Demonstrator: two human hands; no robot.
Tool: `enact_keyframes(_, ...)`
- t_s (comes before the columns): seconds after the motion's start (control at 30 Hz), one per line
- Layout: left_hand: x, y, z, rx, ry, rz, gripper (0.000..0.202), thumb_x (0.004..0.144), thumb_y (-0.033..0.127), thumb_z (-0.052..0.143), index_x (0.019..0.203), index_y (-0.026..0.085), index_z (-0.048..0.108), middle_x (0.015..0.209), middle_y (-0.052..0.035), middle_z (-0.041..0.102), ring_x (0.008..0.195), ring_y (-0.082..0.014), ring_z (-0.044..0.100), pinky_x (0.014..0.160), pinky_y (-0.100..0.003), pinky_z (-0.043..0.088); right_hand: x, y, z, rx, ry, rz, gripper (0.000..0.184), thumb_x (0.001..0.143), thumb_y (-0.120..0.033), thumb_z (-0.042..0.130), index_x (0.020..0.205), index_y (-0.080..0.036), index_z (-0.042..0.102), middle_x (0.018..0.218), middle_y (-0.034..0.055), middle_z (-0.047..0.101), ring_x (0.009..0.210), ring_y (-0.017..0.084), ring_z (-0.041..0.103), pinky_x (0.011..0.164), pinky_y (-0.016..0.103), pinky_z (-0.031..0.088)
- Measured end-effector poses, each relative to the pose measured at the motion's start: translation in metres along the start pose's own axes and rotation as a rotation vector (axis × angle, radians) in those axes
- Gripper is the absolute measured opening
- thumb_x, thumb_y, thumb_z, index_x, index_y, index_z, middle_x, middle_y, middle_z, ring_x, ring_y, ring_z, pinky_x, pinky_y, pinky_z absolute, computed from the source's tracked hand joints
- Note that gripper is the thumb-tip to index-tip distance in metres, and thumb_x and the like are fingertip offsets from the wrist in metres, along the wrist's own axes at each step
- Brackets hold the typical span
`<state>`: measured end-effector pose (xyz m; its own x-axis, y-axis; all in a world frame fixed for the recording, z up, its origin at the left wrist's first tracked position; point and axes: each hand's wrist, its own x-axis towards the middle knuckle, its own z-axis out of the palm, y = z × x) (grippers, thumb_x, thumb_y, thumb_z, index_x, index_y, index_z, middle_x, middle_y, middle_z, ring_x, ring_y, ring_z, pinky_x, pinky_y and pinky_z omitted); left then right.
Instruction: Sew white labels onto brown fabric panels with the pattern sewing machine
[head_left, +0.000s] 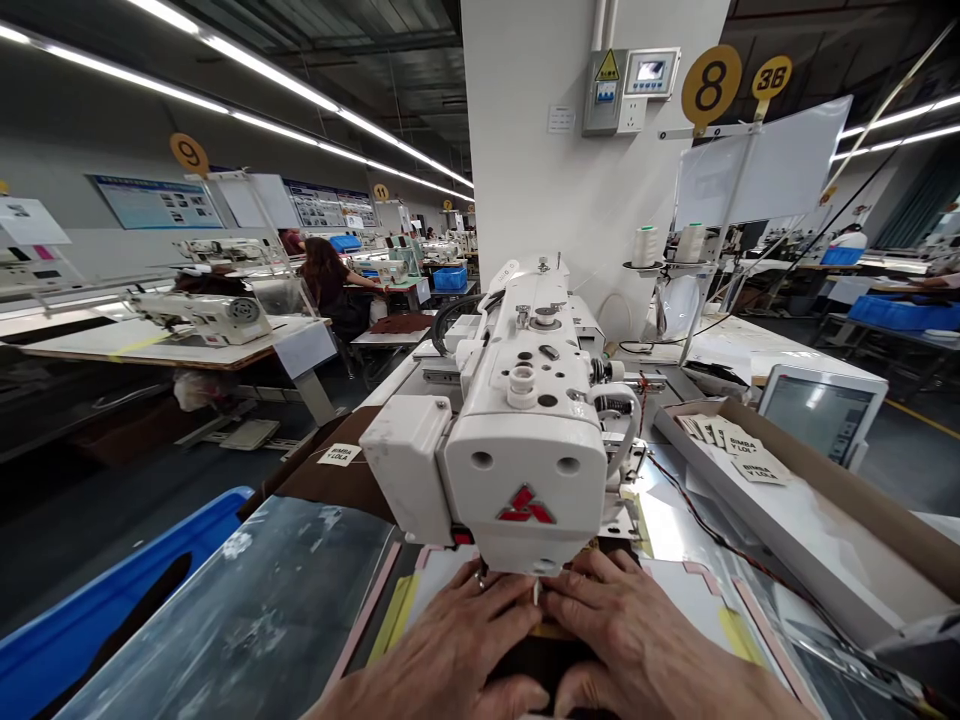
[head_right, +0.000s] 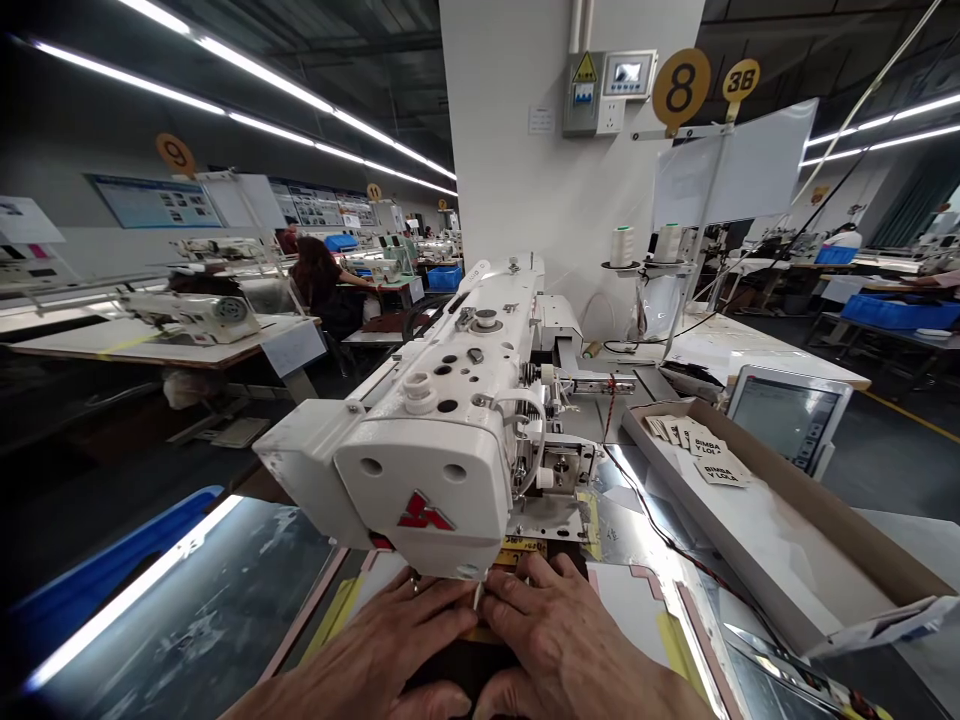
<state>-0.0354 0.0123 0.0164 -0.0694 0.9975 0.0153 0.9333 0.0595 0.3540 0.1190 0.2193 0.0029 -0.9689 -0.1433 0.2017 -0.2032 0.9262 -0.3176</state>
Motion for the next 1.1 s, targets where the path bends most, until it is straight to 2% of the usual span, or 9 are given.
enact_keyframes(0.1,0.003,0.004,-0.005,-0.048,-0.024,-0.014,0.054,0.088,0.018,0.077,0.137,0.033,0.059,0.149,0.0031,0.06,0.14,-0.0244,0.055,0.127,-0.044,0.033,0.001,0.0,0.0,-0.001,-0.024,0.02,0.058,0.095,-0.071,0.063,0.134,-0.029,0.067,0.13,0.0049,0.073,0.11,0.031,0.061,0.097,0.043,0.05)
enact_keyframes(0.2,0.007,0.01,-0.011,-0.047,-0.009,-0.028,0.048,0.088,0.021,0.079,0.132,0.03,0.062,0.142,0.0013,0.065,0.134,-0.0256,0.059,0.122,-0.042,0.04,0.001,0.0,0.001,-0.008,-0.006,0.019,0.053,0.096,-0.07,0.062,0.129,-0.029,0.069,0.13,0.0062,0.073,0.112,0.031,0.061,0.095,0.043,0.05)
enact_keyframes(0.33,0.009,0.011,-0.012,0.019,-0.024,-0.023,0.058,0.087,0.025,0.083,0.14,0.028,0.059,0.15,-0.0041,0.06,0.138,-0.0316,0.056,0.123,-0.05,0.04,0.0,0.0,0.001,0.024,-0.049,0.036,0.052,0.097,-0.069,0.061,0.128,-0.028,0.068,0.131,0.0042,0.072,0.114,0.031,0.06,0.096,0.044,0.049)
enact_keyframes(0.47,0.004,0.004,-0.004,0.023,0.015,-0.012,0.062,0.09,0.028,0.081,0.147,0.027,0.055,0.151,-0.0054,0.06,0.14,-0.0334,0.056,0.123,-0.052,0.041,-0.001,0.0,0.001,0.038,-0.092,0.054,0.058,0.098,-0.068,0.06,0.14,-0.028,0.061,0.136,0.0035,0.07,0.113,0.031,0.06,0.097,0.046,0.048)
enact_keyframes(0.53,0.0,-0.002,0.0,0.024,0.033,0.012,0.067,0.091,0.027,0.08,0.151,0.029,0.052,0.152,-0.0047,0.058,0.141,-0.0333,0.055,0.124,-0.053,0.039,-0.001,0.0,0.002,0.022,-0.089,0.055,0.061,0.099,-0.069,0.059,0.144,-0.028,0.059,0.138,0.0045,0.069,0.114,0.031,0.06,0.098,0.048,0.048)
enact_keyframes(0.7,-0.008,-0.011,0.004,0.029,-0.037,0.055,0.081,0.093,0.02,0.076,0.163,0.034,0.035,0.163,0.0014,0.046,0.149,-0.0301,0.044,0.128,-0.053,0.033,-0.003,-0.001,0.005,0.006,-0.101,0.067,0.061,0.1,-0.073,0.052,0.142,-0.029,0.061,0.141,0.0008,0.067,0.116,0.032,0.059,0.096,0.05,0.047)
enact_keyframes(0.9,-0.008,-0.005,-0.002,-0.005,-0.013,0.067,0.08,0.093,0.016,0.075,0.16,0.037,0.039,0.157,0.0018,0.053,0.147,-0.0271,0.047,0.128,-0.048,0.034,-0.008,0.001,0.006,-0.058,-0.098,0.033,0.058,0.106,-0.066,0.047,0.148,-0.028,0.056,0.15,-0.0004,0.062,0.118,0.03,0.06,0.096,0.048,0.047)
enact_keyframes(1.03,-0.008,-0.01,-0.003,0.011,-0.013,0.094,0.067,0.094,0.017,0.073,0.154,0.034,0.049,0.155,0.0018,0.056,0.143,-0.0268,0.051,0.127,-0.046,0.034,-0.011,0.003,0.007,-0.072,-0.128,0.017,0.059,0.107,-0.065,0.044,0.149,-0.025,0.057,0.151,-0.0013,0.061,0.122,0.03,0.059,0.098,0.047,0.047)
enact_keyframes(1.1,-0.009,-0.014,-0.002,0.04,-0.013,0.079,0.062,0.097,0.019,0.069,0.154,0.033,0.048,0.155,0.0021,0.055,0.142,-0.0271,0.053,0.127,-0.047,0.034,-0.012,0.004,0.008,-0.08,-0.122,0.013,0.062,0.106,-0.068,0.044,0.149,-0.025,0.058,0.151,-0.0014,0.061,0.121,0.03,0.06,0.098,0.048,0.047)
